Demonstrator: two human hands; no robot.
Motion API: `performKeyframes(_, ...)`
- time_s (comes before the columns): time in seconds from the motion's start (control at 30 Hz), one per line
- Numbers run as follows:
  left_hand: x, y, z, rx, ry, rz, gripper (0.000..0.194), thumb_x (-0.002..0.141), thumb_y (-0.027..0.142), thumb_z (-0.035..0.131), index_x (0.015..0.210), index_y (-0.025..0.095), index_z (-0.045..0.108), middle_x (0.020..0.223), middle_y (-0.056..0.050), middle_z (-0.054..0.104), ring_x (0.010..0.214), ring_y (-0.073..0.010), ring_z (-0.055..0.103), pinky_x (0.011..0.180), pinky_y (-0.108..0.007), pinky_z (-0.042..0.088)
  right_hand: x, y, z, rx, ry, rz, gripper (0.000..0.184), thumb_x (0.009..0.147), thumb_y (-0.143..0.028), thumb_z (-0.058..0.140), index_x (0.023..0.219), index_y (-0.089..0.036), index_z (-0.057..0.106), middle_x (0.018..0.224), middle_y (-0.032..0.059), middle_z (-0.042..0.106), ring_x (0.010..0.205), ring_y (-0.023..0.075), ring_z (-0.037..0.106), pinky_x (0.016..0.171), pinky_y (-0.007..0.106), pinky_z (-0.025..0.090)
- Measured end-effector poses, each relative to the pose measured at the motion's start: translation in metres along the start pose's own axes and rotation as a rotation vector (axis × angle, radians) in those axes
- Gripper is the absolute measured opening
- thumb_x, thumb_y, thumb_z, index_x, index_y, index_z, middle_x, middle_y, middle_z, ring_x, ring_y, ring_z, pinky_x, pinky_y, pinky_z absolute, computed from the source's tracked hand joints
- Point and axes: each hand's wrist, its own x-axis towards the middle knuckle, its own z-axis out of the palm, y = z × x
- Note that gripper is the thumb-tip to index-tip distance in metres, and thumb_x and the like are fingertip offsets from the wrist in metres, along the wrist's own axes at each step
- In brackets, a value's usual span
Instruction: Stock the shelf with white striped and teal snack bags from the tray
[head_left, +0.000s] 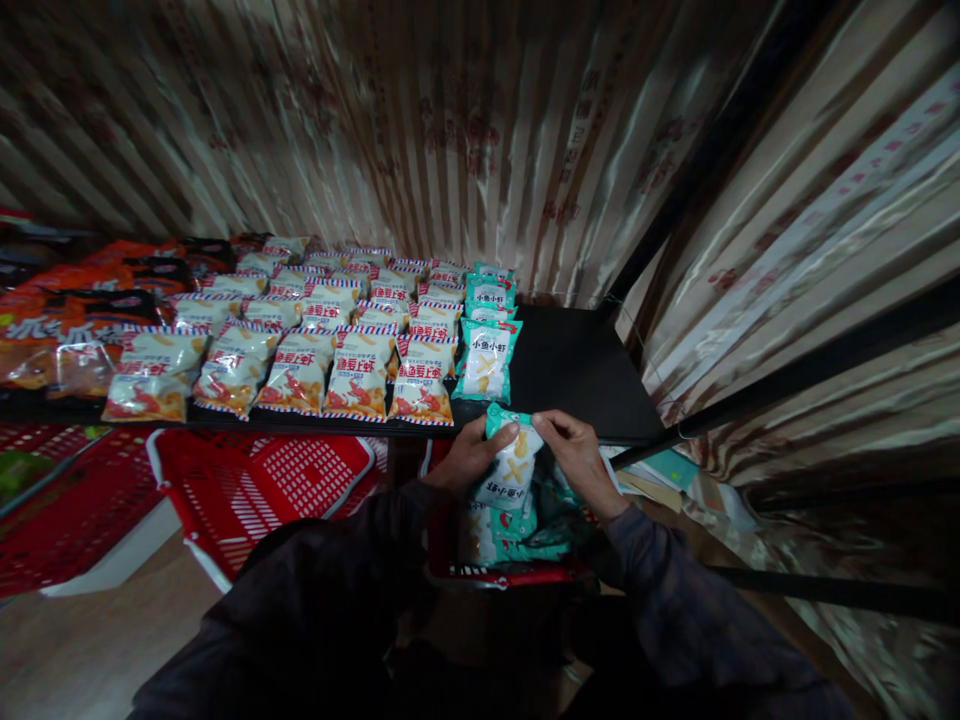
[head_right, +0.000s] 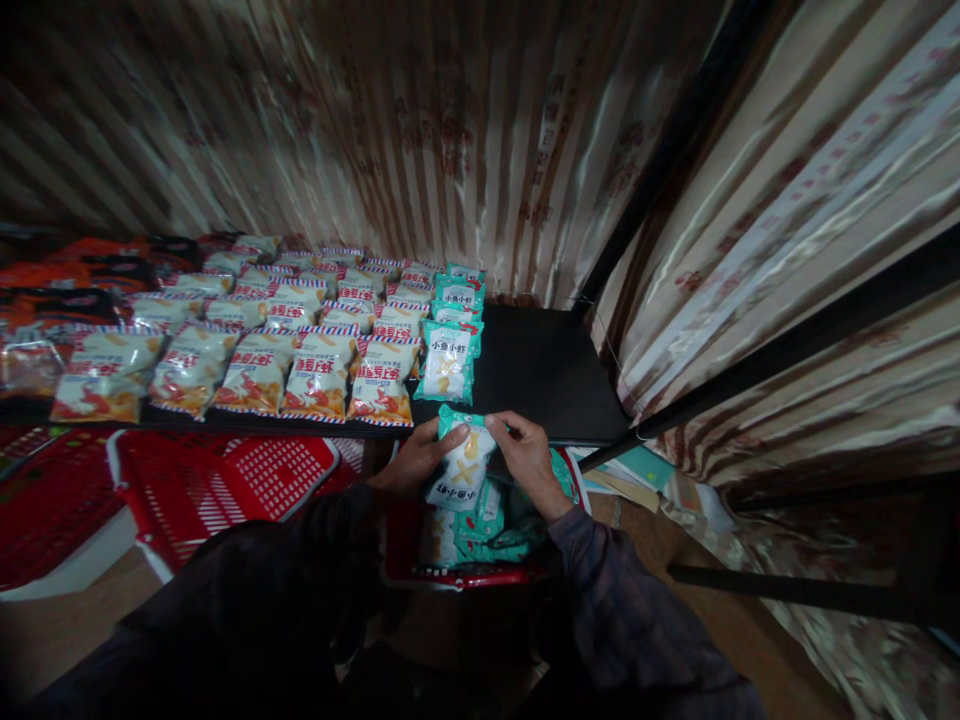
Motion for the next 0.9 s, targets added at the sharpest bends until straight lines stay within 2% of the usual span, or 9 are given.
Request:
performKeyframes(0.23, 0.003, 0.003, 0.000, -0.101, -0.024, -0.016, 0.051, 0.062, 0.055, 0.082, 0.088, 0.013, 0.069, 0.070, -0.003, 0.067, 0.065, -0.0157, 0.060, 0.066, -0.028, 0.047, 0.003, -0.007, 0.000, 0.018, 0.026, 0.008, 0.041, 0.066, -0.060, 0.072, 0.068, -0.019, 0.072, 0.062, -0.0008, 0.061, 0.059, 0.0145, 0.052, 0.055, 0.026, 0.041)
performKeyframes(0.6, -0.001, 0.004, 0.003, -0.148, -0.133, -0.086, 0.054, 0.066, 0.050, 0.081, 0.105, 0.015, 0.067, 0.091, -0.007, 0.074, 0.078, -0.0195, 0.068, 0.077, -0.031, 0.051, 0.010, -0.001, -0.002, 0.039, 0.105, 0.016, 0.040, 0.066, -0.058, 0.072, 0.068, -0.018, 0.070, 0.063, -0.0010, 0.064, 0.061, 0.0148, 0.055, 0.057, 0.026, 0.044)
performKeyframes(0.77, -0.002, 0.001, 0.006, -0.178, -0.158, -0.107, 0.059, 0.065, 0.047, 0.082, 0.111, 0.015, 0.065, 0.090, -0.007, 0.074, 0.079, -0.0200, 0.068, 0.074, -0.029, 0.051, 0.015, 0.004, -0.003, 0.058, 0.139, 0.041, 0.040, 0.063, -0.058, 0.074, 0.067, -0.018, 0.070, 0.062, -0.0015, 0.064, 0.059, 0.0140, 0.054, 0.057, 0.026, 0.044)
performKeyframes(0.9, -0.004, 0.000, 0.008, -0.197, -0.177, -0.111, 0.060, 0.066, 0.045, 0.082, 0.115, 0.015, 0.063, 0.097, -0.009, 0.073, 0.085, -0.0224, 0.069, 0.075, -0.031, 0.050, 0.017, 0.008, -0.005, 0.029, 0.156, 0.017, 0.039, 0.064, -0.057, 0.073, 0.066, -0.018, 0.070, 0.063, -0.0014, 0.064, 0.061, 0.0144, 0.054, 0.059, 0.027, 0.044)
